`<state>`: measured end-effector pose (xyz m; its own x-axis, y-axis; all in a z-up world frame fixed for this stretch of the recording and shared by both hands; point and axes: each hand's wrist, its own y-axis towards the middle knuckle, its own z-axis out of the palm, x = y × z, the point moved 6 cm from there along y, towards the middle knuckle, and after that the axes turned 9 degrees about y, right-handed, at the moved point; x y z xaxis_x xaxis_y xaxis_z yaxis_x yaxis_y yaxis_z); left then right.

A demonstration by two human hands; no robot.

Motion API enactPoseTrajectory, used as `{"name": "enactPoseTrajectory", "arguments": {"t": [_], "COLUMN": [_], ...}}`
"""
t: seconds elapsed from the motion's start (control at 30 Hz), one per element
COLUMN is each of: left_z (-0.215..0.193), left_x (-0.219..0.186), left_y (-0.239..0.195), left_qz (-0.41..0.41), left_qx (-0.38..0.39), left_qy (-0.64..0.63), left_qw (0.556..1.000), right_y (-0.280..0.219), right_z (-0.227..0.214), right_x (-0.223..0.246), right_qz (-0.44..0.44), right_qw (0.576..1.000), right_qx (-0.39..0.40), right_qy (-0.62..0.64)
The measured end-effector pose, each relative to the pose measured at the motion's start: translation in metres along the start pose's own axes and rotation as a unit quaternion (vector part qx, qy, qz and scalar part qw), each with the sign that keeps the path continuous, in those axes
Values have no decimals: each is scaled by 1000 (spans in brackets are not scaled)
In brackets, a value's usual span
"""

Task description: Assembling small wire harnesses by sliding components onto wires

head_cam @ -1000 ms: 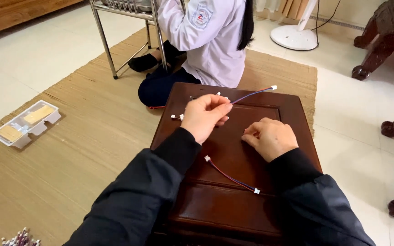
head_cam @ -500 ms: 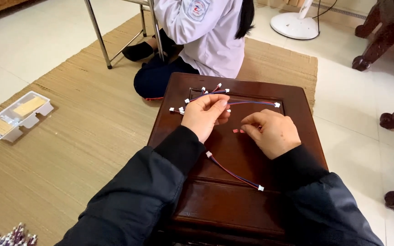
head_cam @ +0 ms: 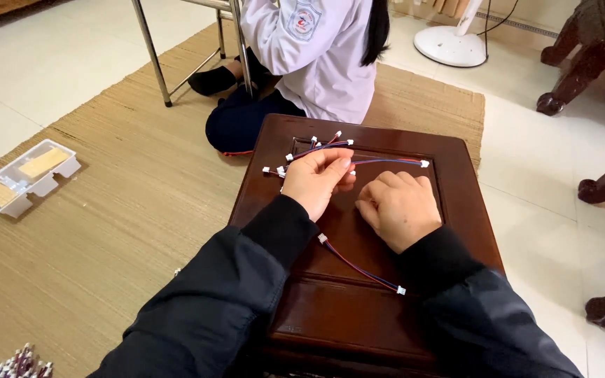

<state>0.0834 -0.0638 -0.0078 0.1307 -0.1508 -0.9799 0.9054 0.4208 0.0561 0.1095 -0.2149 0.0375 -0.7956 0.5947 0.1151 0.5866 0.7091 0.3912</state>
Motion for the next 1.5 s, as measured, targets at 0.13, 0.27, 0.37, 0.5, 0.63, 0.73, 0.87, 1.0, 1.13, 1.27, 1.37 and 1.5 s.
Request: {"name": "enactPoseTrajectory", "arguments": {"t": [0.13, 0.27, 0.37, 0.5, 0.63, 0.73, 0.87, 1.0, 1.13, 1.27, 1.37, 1.5], "left_z": [2, 6, 8, 11, 14, 15, 17, 15, 16, 16, 16, 16], "left_x": [-1, -1, -1, -1, -9, -7, -10, -4, -2, -2, -3, -6], "left_y": [-2, -7, -10, -14, -21, -23, -26, -24, -23, -24, -24, -25], "left_qz": [-5, -17, -23, -37, -52, -58, -59, -54, -46, -43, -30, -27], "left_qx": [-4, 12, 23, 34, 44, 49, 58, 62, 68, 70, 70, 84], "left_qy": [6, -7, -4, -23, -46, -78, -86, -75, -74, -75, -40, -44], "left_qw": [1000, 1000, 999, 998, 997, 994, 993, 994, 994, 994, 996, 995], "right_y": [-6, -8, -8, -10, -6, -8, -7, -8, -9, -8, -9, -10], "right_z": [-18, -41, -42, -53, -60, -51, -47, -46, -44, -49, -52, -51], "right_x": [1, 8, 4, 7, 7, 4, 4, 4, 1, 8, 13, 13], "right_qz": [70, 74, 77, 59, -48, -21, 21, 63, 112, 79, 93, 111], "right_qw": [974, 932, 908, 916, 955, 958, 958, 957, 950, 963, 969, 952], "right_qx": [-46, -98, -111, -160, -171, -163, -126, -109, -75, -88, -61, -65], "right_qy": [210, 340, 396, 363, 238, 234, 255, 260, 282, 241, 221, 279]}}
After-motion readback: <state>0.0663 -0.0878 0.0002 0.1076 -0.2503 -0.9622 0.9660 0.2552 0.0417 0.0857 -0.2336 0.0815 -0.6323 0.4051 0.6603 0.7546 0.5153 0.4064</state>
